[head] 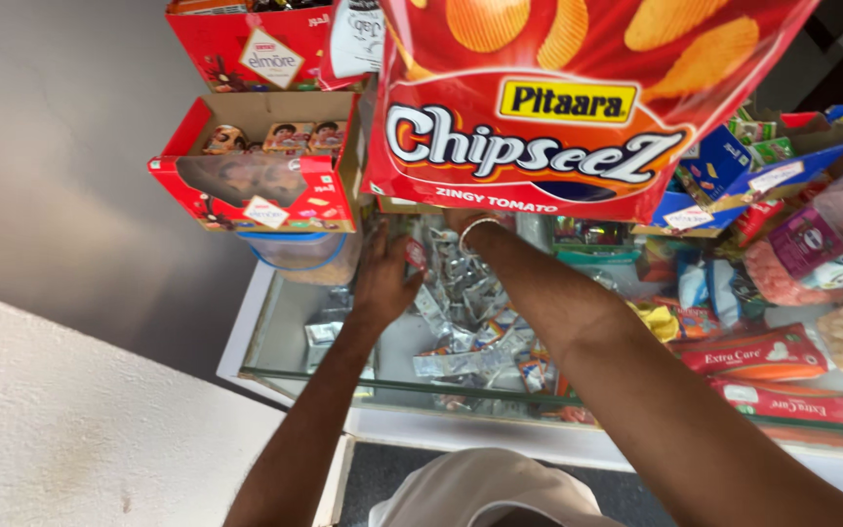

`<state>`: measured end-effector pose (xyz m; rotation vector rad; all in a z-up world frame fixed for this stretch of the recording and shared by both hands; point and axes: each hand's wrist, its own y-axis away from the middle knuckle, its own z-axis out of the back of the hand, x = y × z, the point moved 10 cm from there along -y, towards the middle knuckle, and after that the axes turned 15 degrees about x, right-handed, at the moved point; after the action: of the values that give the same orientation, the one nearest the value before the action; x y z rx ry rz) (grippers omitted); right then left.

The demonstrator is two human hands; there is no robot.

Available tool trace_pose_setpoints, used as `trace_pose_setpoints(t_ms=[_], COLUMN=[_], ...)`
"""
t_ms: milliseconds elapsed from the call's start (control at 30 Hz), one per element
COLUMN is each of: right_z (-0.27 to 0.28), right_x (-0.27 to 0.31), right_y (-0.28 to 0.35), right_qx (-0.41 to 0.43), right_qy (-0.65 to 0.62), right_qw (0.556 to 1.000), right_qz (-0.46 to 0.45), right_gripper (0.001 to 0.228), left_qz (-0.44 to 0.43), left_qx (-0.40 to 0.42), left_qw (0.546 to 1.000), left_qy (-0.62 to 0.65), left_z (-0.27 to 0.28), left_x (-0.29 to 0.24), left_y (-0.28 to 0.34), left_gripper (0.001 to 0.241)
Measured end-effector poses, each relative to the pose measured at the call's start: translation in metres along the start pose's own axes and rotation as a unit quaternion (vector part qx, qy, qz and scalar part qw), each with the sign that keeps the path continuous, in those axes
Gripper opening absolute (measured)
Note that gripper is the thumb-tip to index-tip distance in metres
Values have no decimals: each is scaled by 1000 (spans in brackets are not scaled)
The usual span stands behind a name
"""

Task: The person wipes the glass surface of a retail display counter using a yellow cloth. They move various snack boxes and packets aside to reach the surface, wipe underneath, and then return the items to their original positions.

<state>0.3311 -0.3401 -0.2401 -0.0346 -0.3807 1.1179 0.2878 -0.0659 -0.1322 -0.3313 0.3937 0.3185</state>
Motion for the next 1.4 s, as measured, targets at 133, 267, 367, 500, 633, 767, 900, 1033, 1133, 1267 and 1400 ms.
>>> trace_pose_setpoints(t_ms=[133,267,367,500,633,767,900,1033,1133,1267,1400], right_z=[0,12,17,24,32,39,60,105,144,178,204], right_x=[0,5,10,10,4,-8,9,29,17,-5,2], right_y=[-8,-15,-21,-30,-41,-16,34,116,185,283,337], right_qx=[15,12,12,10,3,-2,-16,-42,-22,53,55], right_qy=[-3,-7,-14,-18,-26,-38,-45,-63,-103,-123,-19], right_qw=[1000,1000,1000,1000,999,999,996,991,994,984,991], right_qz=[10,15,18,17,18,22,78,108,26,-118,-117], right_gripper=[35,38,40,42,45,47,50,53,55,57,64], left_qz=[35,39,49,75,121,105,93,111,94,155,227], left_qx=[32,37,51,85,135,135,135,147,113,101,56], left_qw=[999,998,998,993,983,985,985,980,982,977,968], left_qy=[17,16,6,8,29,-13,-60,-75,-116,-106,-88], left_z=[-10,-16,-23,-39,-60,-67,-71,-74,-71,-75,-83], left_x=[7,6,9,15,27,28,30,35,24,20,1], left_y=[8,17,24,28,38,37,31,33,39,33,28], left_gripper=[78,77,77,80,89,85,90,86,90,95,92])
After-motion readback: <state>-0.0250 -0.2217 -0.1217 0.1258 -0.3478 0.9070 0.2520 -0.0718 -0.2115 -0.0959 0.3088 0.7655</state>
